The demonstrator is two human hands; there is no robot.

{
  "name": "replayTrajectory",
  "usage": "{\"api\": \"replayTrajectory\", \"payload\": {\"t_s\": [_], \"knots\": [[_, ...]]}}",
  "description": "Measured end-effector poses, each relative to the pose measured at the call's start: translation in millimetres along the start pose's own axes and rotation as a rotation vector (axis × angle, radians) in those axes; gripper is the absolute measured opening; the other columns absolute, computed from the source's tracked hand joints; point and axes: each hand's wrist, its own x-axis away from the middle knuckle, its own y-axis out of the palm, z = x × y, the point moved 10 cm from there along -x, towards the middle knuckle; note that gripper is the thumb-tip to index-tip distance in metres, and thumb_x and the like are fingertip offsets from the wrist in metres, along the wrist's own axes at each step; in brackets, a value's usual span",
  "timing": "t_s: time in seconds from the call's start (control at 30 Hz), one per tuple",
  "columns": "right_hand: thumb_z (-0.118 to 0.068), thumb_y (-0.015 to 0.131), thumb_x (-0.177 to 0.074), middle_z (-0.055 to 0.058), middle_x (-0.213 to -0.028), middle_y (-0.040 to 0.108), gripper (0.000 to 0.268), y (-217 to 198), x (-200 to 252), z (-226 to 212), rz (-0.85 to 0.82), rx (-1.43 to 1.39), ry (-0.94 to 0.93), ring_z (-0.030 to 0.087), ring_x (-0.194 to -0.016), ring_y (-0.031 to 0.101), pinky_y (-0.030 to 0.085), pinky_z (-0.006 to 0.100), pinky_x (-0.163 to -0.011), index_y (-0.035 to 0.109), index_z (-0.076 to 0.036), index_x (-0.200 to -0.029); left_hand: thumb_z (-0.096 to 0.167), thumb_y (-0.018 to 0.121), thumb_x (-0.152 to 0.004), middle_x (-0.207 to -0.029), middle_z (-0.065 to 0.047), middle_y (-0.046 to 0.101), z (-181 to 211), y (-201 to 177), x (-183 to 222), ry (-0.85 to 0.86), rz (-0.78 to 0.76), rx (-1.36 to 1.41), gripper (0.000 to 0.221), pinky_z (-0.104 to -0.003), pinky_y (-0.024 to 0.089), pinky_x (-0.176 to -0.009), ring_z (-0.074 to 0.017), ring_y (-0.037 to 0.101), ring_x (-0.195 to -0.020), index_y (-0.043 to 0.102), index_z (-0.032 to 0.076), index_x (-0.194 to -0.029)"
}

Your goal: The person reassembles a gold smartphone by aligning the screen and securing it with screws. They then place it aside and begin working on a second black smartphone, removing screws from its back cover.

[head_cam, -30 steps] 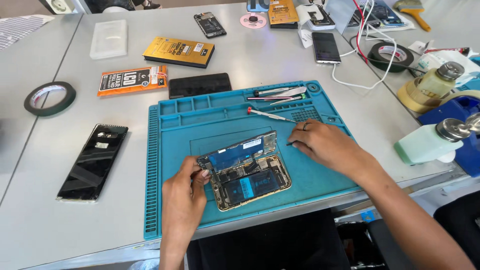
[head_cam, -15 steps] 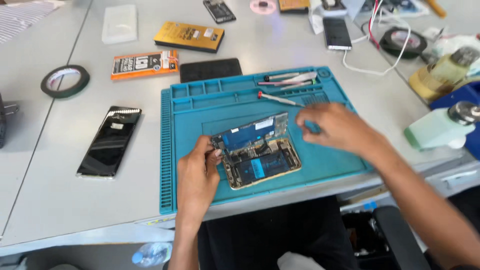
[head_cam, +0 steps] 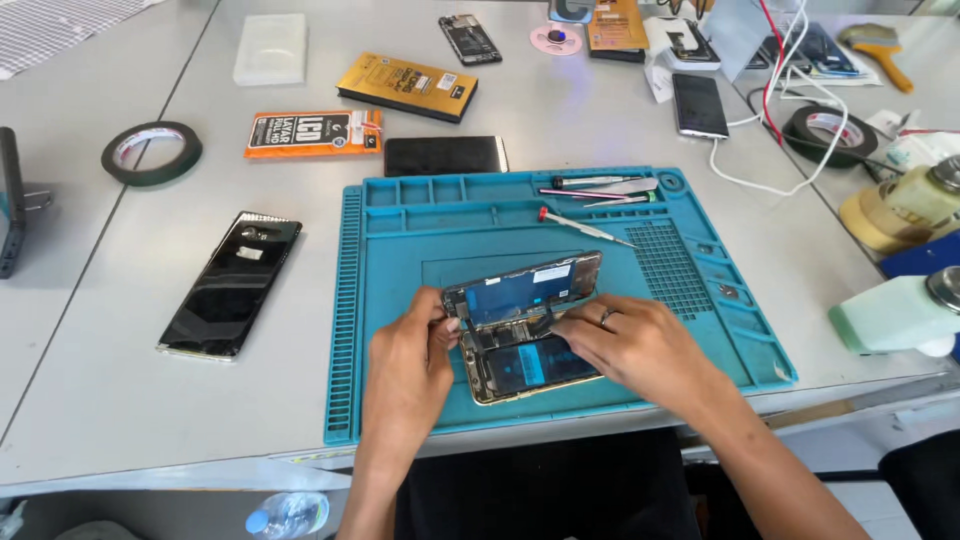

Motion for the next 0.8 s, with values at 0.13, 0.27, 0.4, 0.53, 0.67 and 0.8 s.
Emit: {"api": "replayTrajectory", "payload": {"t_s": [0.13,0.27,0.4,0.53,0.67,0.8], "knots": [[-0.007,0.073,-0.095,0.003,-0.091,0.073,0.007,-2.9,-7.9,-3.4,0.059,0.072,-0.029,0.023,-0.075,0.069,0.06,0.036,-0.063,0.072,-0.01,-0.101,-0.007,0.054,-0.097,-0.088,-0.009,0.073,5.7,-3.8,-2.6,0.051,0.028,-0.013,0.017,-0.032,0.062,-0.064,-0.0204,0.08,-0.083,0.053,0.008,-0.102],[-0.007,0.074,-0.093,0.005,-0.101,0.076,0.01,-1.9,-7.0,-4.3,0.03,0.057,-0.041,0.026,-0.083,0.073,0.062,0.04,-0.071,0.075,-0.01,-0.103,-0.009,0.053,-0.095,-0.089,-0.008,0.075,1.3,-0.8,-2.1,0.014,0.005,-0.008,0.018,-0.03,0.065,-0.069,-0.0178,0.08,-0.084,0.053,0.009,-0.102],[0.001,0.074,-0.087,0.004,-0.111,0.075,0.027,10.0,2.2,3.5,-0.038,0.094,-0.04,0.029,-0.099,0.071,0.062,0.044,-0.083,0.075,-0.014,-0.11,-0.008,0.052,-0.095,-0.092,-0.009,0.074,-0.5,-0.8,-3.0,0.001,0.01,0.011,0.019,-0.03,0.067,-0.072,-0.018,0.081,-0.086,0.055,0.009,-0.104],[-0.002,0.067,-0.095,0.006,-0.112,0.074,0.019,4.7,0.0,-2.5,-0.025,0.055,-0.059,0.028,-0.098,0.07,0.06,0.042,-0.086,0.075,-0.011,-0.109,-0.007,0.05,-0.097,-0.09,-0.008,0.074,-0.1,0.3,-1.2,-0.026,-0.012,0.031,0.017,-0.029,0.066,-0.071,-0.0183,0.082,-0.087,0.054,0.009,-0.103],[0.0,0.07,-0.092,0.007,-0.114,0.072,0.022,10.5,3.9,3.3,-0.035,0.067,-0.035,0.03,-0.101,0.068,0.061,0.044,-0.086,0.074,-0.01,-0.112,-0.009,0.05,-0.095,-0.088,-0.007,0.072,1.5,-1.0,-3.1,-0.024,-0.002,0.048,0.021,-0.029,0.067,-0.073,-0.0177,0.082,-0.088,0.055,0.009,-0.105],[-0.01,0.073,-0.094,0.007,-0.111,0.073,0.016,4.1,-1.3,-1.4,-0.01,0.072,-0.036,0.029,-0.099,0.062,0.059,0.041,-0.085,0.074,-0.007,-0.11,-0.005,0.05,-0.098,-0.091,-0.008,0.075,-1.1,0.3,-2.4,-0.051,-0.025,0.054,0.016,-0.03,0.069,-0.075,-0.0185,0.083,-0.09,0.054,0.01,-0.104]]}}
